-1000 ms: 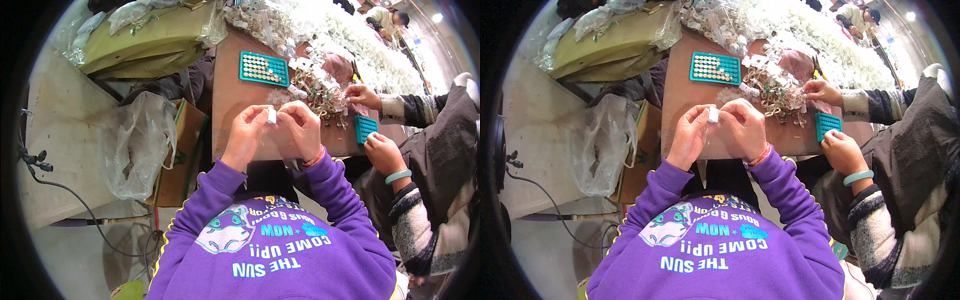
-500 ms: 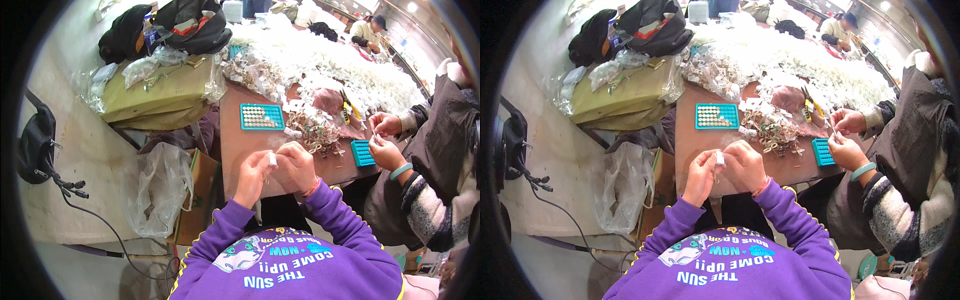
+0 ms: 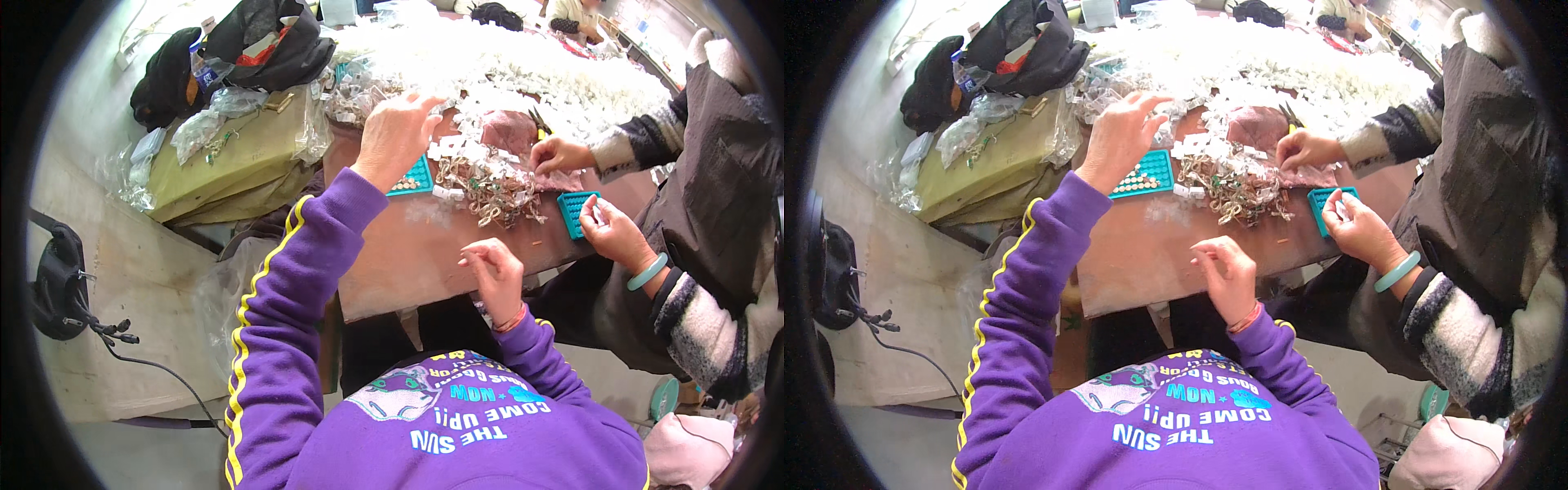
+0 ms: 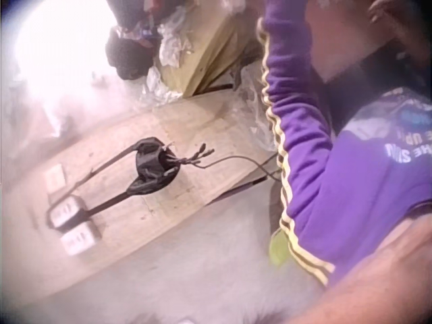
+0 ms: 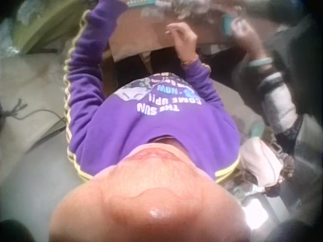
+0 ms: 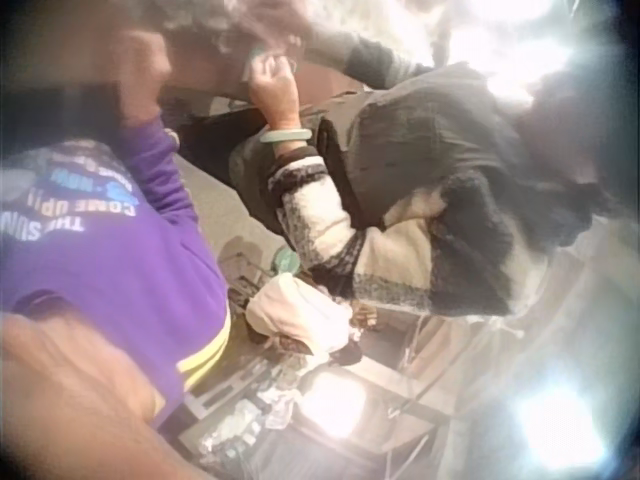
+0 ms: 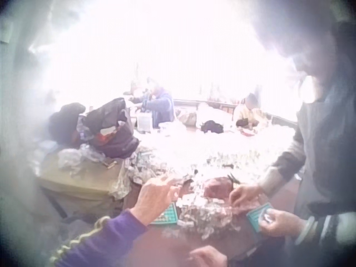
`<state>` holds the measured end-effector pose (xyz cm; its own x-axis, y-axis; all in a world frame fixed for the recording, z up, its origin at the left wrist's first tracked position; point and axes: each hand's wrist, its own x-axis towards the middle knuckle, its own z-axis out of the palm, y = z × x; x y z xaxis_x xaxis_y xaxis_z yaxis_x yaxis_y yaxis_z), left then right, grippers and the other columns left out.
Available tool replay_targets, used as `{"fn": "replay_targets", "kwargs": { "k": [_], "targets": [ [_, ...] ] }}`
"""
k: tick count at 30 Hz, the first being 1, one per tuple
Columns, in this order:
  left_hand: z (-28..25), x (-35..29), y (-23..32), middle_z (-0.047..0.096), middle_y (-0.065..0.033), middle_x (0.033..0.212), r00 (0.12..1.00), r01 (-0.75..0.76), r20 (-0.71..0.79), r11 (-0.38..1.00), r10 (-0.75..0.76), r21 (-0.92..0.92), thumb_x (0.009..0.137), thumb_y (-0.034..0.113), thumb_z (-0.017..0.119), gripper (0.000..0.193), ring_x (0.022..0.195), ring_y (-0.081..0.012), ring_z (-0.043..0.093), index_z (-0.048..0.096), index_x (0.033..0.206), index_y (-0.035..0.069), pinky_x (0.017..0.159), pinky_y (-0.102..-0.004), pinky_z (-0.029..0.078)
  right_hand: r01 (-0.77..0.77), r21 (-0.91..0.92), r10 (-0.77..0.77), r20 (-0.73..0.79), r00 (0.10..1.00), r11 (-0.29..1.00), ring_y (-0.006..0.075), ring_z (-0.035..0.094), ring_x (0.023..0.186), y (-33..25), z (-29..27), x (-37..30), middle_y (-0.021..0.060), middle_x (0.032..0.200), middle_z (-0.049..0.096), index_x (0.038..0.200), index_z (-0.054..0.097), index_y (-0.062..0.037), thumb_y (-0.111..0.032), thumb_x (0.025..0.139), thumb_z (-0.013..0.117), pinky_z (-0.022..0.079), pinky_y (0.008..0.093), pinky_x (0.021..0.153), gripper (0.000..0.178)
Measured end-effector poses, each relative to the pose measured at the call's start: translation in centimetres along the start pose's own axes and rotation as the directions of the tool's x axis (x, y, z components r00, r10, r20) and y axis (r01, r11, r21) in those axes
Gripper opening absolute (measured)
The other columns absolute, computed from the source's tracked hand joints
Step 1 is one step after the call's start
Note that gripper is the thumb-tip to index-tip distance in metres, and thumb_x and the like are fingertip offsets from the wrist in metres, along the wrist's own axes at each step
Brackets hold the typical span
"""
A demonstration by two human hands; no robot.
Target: The person repeatedly picks small white plastic components and metal pins from a cluttered table, inserts the pins into the components, and places the assembled units into a blue tray. The person handles items one at a time and occasionally shifts debris aside to access more parts.
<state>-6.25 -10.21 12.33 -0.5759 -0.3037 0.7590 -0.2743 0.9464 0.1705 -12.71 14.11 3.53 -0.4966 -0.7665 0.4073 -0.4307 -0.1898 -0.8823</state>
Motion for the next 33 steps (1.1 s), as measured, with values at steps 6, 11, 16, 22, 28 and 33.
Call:
{"fn": "replay_targets", "kwargs": {
  "k": [6,11,16,22,28,33],
  "targets": [
    [6.1,-4.2,-1.9,0.066,-0.0102,0.095,0.908,0.002,0.419,0.999,0.011,-0.032,0.088,0.016,0.058,0.019,0.088,-0.0286,0.064,0.064,0.105,0.010,0.077,-0.0398,0.051,-0.088,0.005,0.088,-0.030,0.996,0.996,0.0128,0.064,0.075,0.3,-1.4,0.3,0.0059,0.086,0.062,0.092,0.063,0.0041,0.003,0.088,0.060,0.051,0.0237,0.069,0.005],
    [13.4,-0.5,-0.6,0.065,-0.0145,0.094,0.853,0.134,0.478,0.974,-0.207,0.183,0.086,0.012,0.056,0.021,0.088,-0.0318,0.065,0.063,0.104,0.005,0.076,-0.0418,0.053,-0.068,0.017,0.067,0.011,0.998,0.998,0.0125,0.064,0.074,-0.2,-1.1,-0.2,0.0061,0.083,0.062,0.091,0.064,0.0047,0.004,0.087,0.061,0.052,0.0241,0.069,0.005],
    [14.7,2.2,1.6,0.071,-0.0116,0.088,0.818,0.148,0.489,0.932,-0.303,0.331,0.078,0.009,0.063,0.014,0.089,-0.0262,0.070,0.074,0.088,0.010,0.076,-0.0382,0.055,0.019,-0.131,-0.010,0.069,0.998,0.991,0.0142,0.065,0.070,-0.8,-1.8,-1.2,0.0084,0.079,0.063,0.090,0.065,0.0024,0.005,0.085,0.062,0.052,0.0242,0.063,0.006],
    [10.3,0.9,3.6,0.068,-0.0121,0.083,0.891,0.426,0.163,0.904,-0.424,0.025,0.079,0.012,0.063,0.013,0.083,-0.0291,0.067,0.070,0.090,0.010,0.070,-0.0357,0.053,-0.117,-0.043,0.119,0.056,0.991,0.992,0.0128,0.065,0.069,0.0,-2.5,-0.6,0.0081,0.082,0.064,0.092,0.065,0.0040,0.004,0.086,0.062,0.052,0.0237,0.063,0.007],
    [2.4,-10.1,7.0,0.060,-0.0130,0.077,0.841,0.502,0.083,0.714,-0.535,-0.489,0.077,0.009,0.065,0.008,0.073,-0.0309,0.062,0.061,0.080,0.004,0.065,-0.0399,0.049,-0.125,-0.221,0.148,0.090,0.985,0.967,0.0134,0.064,0.066,0.9,-0.1,1.1,0.0093,0.080,0.066,0.096,0.066,-0.0003,-0.001,0.087,0.061,0.050,0.0248,0.062,0.011],
    [-2.0,-17.3,7.6,0.064,-0.0028,0.077,0.617,0.734,0.171,0.483,-0.768,-0.478,0.079,0.004,0.070,0.009,0.069,-0.0084,0.060,0.064,0.085,0.001,0.065,-0.0239,0.049,0.346,-0.480,-0.229,0.287,0.930,0.806,0.0269,0.066,0.070,1.9,3.3,4.0,0.0126,0.086,0.068,0.107,0.063,-0.0080,-0.009,0.088,0.060,0.053,0.0334,0.062,0.020]
  ]
}}
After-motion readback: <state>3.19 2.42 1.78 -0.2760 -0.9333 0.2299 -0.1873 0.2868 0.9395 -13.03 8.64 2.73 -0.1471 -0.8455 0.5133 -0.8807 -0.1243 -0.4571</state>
